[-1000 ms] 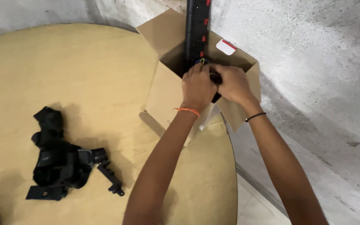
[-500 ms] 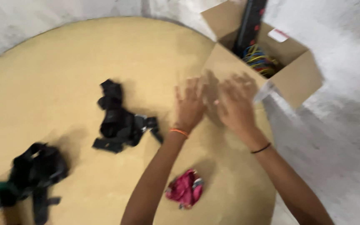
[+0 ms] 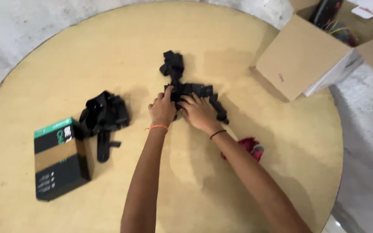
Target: The person wipes a black power strip with a patterned cloth, then wipes a bundle of multicolored wires, and finally wipes a black camera head strap. The person places the power strip and wire bundle into a cardboard box.
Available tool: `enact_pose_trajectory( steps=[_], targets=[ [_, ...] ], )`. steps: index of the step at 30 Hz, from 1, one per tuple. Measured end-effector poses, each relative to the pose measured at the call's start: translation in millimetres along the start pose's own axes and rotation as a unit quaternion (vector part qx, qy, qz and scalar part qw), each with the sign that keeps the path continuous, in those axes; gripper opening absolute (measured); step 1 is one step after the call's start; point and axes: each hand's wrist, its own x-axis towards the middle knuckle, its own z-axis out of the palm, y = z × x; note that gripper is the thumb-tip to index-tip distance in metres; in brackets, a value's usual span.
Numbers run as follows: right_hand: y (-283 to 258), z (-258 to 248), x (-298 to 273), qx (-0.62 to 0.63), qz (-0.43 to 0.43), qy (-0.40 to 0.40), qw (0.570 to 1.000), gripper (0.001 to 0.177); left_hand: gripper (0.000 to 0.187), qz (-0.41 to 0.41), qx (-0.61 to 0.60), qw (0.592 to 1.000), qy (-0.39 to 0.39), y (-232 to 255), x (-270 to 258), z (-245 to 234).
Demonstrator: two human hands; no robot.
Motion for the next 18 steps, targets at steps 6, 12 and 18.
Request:
enact_pose_trajectory(
  steps=[6,12,18],
  targets=[
    [-15.3,2.7,-51.8,-0.008,-0.024,0.021,0.999,0.034,0.057,0.041,-0.021,0.997,0.058,-5.6,-67.3,-8.6],
    [-63.8,-20.4,-111.4,-0.046,-0.057,-0.007,0.997,0.041,0.065,0.086,-0.001,0.985,0.150,-5.3,-151.1,-12.6],
    [-100.6,-62.6,-175.1,-0.065,-0.019,-0.054,0.996,0.065,0.065,0.115,-0.005,0.963,0.242,-12.6,-202.1,-16.8]
  ],
)
